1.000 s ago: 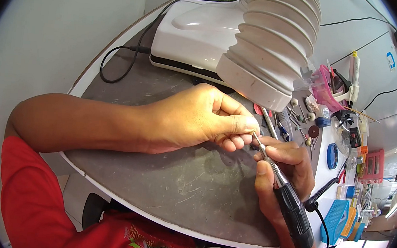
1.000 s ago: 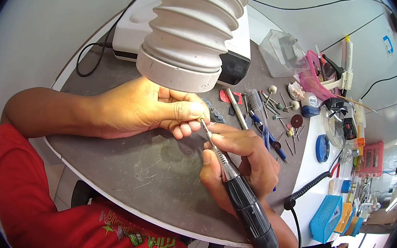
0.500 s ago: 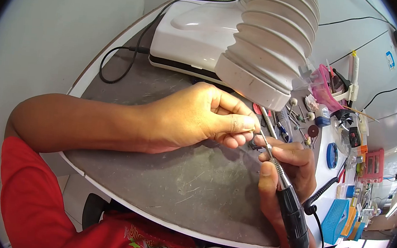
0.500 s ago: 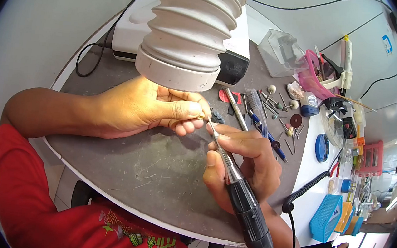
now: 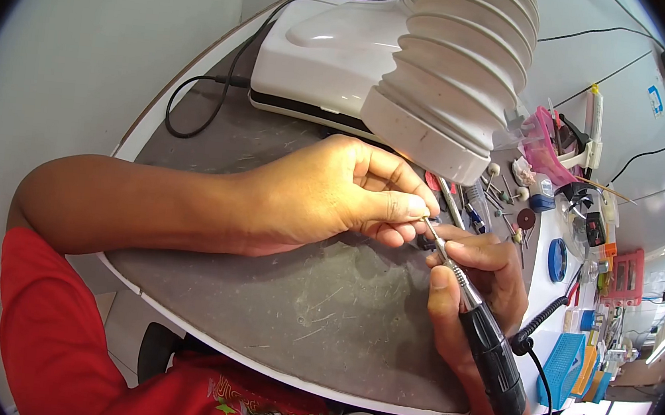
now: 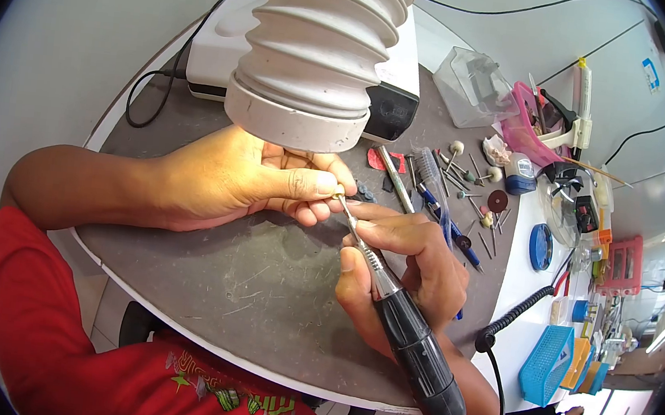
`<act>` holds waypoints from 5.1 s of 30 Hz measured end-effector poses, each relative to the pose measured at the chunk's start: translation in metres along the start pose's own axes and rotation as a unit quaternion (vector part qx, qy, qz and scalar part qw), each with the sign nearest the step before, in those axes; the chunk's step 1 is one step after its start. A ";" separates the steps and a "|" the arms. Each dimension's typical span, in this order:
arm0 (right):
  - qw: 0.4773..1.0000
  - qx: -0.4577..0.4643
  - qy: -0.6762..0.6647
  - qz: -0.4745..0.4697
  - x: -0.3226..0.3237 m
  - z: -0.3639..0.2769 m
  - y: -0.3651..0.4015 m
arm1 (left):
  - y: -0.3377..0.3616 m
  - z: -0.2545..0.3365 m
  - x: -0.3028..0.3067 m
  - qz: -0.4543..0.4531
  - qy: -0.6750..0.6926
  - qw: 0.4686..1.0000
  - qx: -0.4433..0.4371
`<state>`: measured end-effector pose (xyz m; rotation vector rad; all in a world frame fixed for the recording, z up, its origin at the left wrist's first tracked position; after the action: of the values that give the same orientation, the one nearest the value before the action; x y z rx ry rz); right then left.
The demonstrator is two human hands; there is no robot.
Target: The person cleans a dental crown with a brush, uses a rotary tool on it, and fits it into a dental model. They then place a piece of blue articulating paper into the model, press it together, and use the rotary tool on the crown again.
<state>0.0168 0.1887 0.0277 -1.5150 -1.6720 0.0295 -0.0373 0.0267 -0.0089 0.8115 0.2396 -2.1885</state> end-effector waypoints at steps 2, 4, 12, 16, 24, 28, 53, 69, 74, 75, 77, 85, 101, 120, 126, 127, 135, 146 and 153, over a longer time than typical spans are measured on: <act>1.000 0.005 0.002 0.000 0.000 0.000 -0.001 | 0.001 0.001 0.000 -0.001 -0.001 1.000 0.001; 1.000 -0.001 0.010 -0.012 -0.001 -0.001 -0.002 | 0.000 0.000 -0.001 -0.001 -0.003 1.000 0.002; 0.999 0.039 -0.003 -0.006 0.000 0.000 -0.001 | 0.001 0.003 -0.001 0.003 0.005 1.000 0.001; 0.999 0.049 -0.003 -0.003 0.007 -0.004 0.002 | 0.002 0.003 -0.003 0.013 -0.003 1.000 -0.004; 0.999 0.031 -0.015 0.000 0.005 -0.002 0.000 | 0.004 0.005 -0.004 0.024 -0.008 1.000 -0.007; 1.000 0.012 -0.022 0.015 0.003 0.000 0.000 | 0.002 0.004 -0.004 0.013 -0.028 1.000 -0.001; 0.998 0.062 -0.010 0.008 -0.001 0.005 -0.001 | 0.000 0.001 -0.001 -0.009 -0.013 1.000 -0.005; 0.997 0.082 0.002 0.005 0.000 0.001 0.000 | 0.002 0.001 -0.001 -0.012 0.011 1.000 0.015; 0.997 0.059 -0.034 0.029 0.003 0.002 0.003 | 0.000 0.001 -0.001 -0.009 0.007 1.000 0.000; 0.998 0.054 -0.025 0.017 0.004 0.001 0.003 | 0.000 0.000 0.000 -0.009 0.003 1.000 0.000; 0.999 0.049 -0.015 0.006 0.003 0.001 0.002 | 0.000 0.000 0.000 -0.010 0.002 1.000 -0.001; 0.997 0.072 -0.009 0.013 -0.001 0.004 0.001 | 0.000 0.000 -0.001 -0.008 -0.003 1.000 -0.004; 0.999 0.017 -0.026 0.026 0.004 -0.002 0.002 | 0.003 0.003 -0.002 0.002 0.006 1.000 0.008; 0.998 0.028 -0.026 0.041 0.003 0.000 0.001 | 0.002 0.002 -0.001 -0.002 -0.024 1.000 0.014; 0.995 0.083 0.002 0.045 0.000 0.004 0.001 | 0.001 0.001 0.000 0.001 -0.014 1.000 0.019; 0.993 0.098 0.002 0.058 -0.001 0.003 0.001 | 0.001 0.002 0.000 0.000 -0.016 1.000 0.020; 0.993 0.097 0.031 0.064 -0.003 0.000 0.000 | 0.005 0.004 -0.003 -0.005 -0.009 1.000 0.029; 0.995 0.082 0.036 0.049 -0.003 0.000 -0.001 | 0.004 0.003 -0.004 -0.006 -0.017 0.999 0.033; 0.994 0.085 0.014 0.062 0.000 0.003 0.002 | 0.000 0.001 0.000 0.006 -0.044 0.999 0.028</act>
<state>0.0167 0.1911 0.0251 -1.4815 -1.5118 0.2103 -0.0375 0.0262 -0.0076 0.7433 0.1305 -2.2228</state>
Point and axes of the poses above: each hand's wrist, its own y-axis away from the middle knuckle, its own x-axis out of the back of the hand, z = x × y, the point moved 5 cm from there along -y, towards the middle knuckle, and after that the axes turned 11 degrees about y, right-handed, at the moved point
